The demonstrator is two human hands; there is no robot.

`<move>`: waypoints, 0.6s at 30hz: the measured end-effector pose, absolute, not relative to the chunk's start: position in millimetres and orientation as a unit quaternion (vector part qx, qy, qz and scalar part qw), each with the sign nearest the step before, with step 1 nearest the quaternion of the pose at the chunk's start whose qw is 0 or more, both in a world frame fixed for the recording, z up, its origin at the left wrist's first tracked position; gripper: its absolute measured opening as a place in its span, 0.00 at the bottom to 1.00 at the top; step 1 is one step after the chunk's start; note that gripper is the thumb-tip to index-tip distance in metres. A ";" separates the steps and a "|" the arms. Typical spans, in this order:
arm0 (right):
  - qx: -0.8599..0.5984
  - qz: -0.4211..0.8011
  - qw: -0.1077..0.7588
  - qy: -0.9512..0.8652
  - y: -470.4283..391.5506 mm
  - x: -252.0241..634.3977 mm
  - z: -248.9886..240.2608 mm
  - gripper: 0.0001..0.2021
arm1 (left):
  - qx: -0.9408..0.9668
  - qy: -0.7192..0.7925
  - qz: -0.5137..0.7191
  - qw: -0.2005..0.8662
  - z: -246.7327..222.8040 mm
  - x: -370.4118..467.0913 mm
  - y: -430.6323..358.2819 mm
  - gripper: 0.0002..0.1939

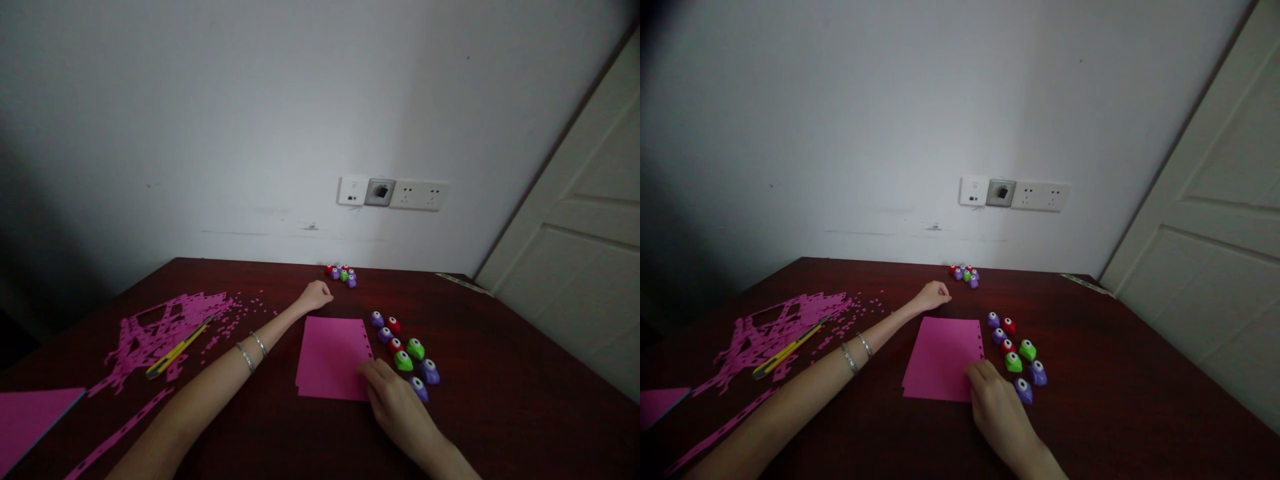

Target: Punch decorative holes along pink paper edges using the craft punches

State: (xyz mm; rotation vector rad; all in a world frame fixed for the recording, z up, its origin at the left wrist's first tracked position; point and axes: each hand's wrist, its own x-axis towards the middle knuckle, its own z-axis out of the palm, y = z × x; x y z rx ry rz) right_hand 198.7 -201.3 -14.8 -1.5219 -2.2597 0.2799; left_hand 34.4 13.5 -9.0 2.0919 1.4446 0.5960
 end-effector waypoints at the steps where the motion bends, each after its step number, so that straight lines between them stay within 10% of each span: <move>1: -0.543 0.102 0.201 -0.809 -201.2 198.7 -14.9 0.18 | 0.764 0.548 0.230 0.251 -8.3 32.9 27.0 0.06; 18: -0.560 0.129 0.166 -0.801 -200.6 201.1 -14.2 0.22 | 0.706 0.639 0.239 0.190 -16.4 56.0 119.3 0.13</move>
